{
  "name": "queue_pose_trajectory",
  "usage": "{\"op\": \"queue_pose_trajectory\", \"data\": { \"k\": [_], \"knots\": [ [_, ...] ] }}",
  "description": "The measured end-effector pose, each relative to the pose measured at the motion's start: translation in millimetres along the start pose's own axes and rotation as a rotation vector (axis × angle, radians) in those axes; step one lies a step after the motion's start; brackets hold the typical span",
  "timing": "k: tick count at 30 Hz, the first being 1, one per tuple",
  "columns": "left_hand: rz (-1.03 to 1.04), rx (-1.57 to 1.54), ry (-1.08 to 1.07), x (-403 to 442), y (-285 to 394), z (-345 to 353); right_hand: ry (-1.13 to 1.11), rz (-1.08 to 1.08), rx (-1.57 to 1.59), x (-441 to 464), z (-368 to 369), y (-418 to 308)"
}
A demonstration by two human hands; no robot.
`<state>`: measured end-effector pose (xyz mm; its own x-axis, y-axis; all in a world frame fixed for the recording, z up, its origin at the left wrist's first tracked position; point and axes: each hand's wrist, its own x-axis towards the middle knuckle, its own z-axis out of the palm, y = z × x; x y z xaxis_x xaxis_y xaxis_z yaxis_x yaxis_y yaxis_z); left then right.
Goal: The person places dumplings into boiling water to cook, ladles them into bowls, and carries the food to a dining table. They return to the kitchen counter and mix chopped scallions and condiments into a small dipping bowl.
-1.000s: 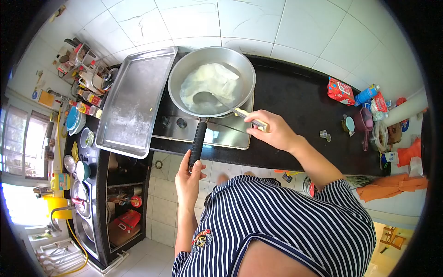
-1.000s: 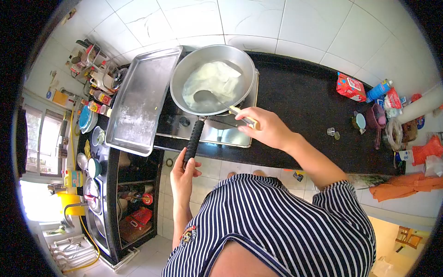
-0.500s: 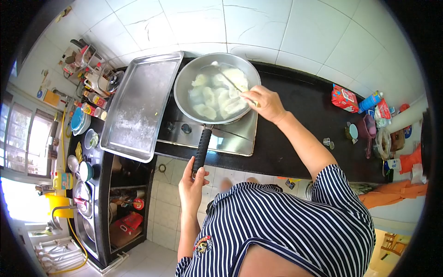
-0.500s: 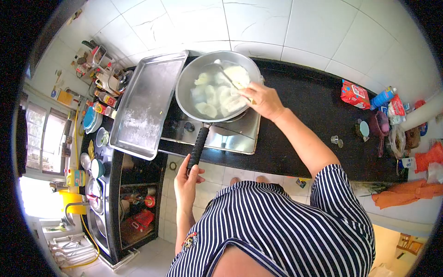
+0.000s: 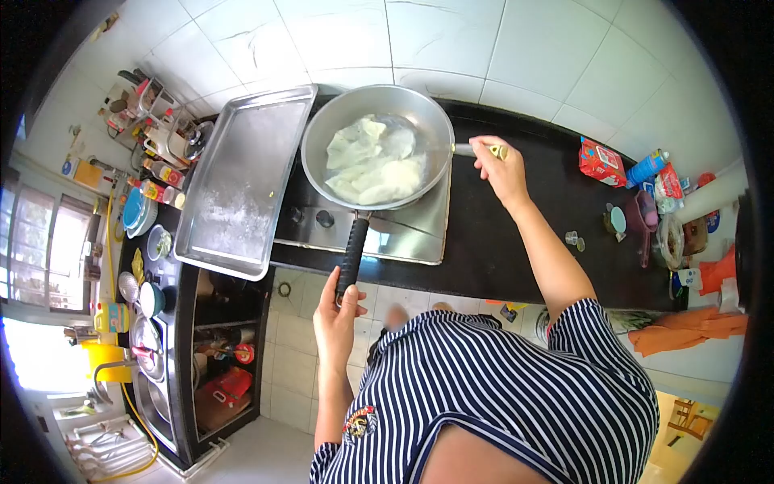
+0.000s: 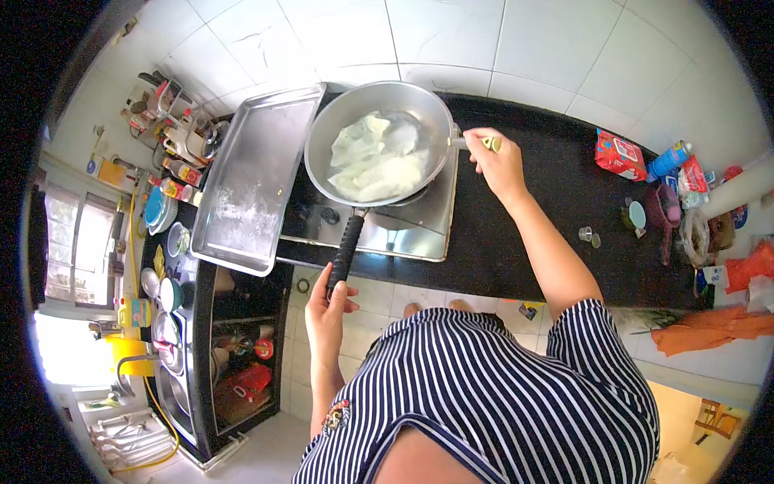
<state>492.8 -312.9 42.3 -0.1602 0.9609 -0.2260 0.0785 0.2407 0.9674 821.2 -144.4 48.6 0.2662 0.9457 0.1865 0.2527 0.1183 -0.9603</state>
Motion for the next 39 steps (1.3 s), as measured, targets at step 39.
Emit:
{"op": "queue_pose_trajectory", "data": {
  "k": [39],
  "knots": [
    [-0.029,0.035,-0.01,-3.5,-1.2,-1.4,-0.155,-0.578,-0.365,4.7,11.4,-15.8]
  ]
}}
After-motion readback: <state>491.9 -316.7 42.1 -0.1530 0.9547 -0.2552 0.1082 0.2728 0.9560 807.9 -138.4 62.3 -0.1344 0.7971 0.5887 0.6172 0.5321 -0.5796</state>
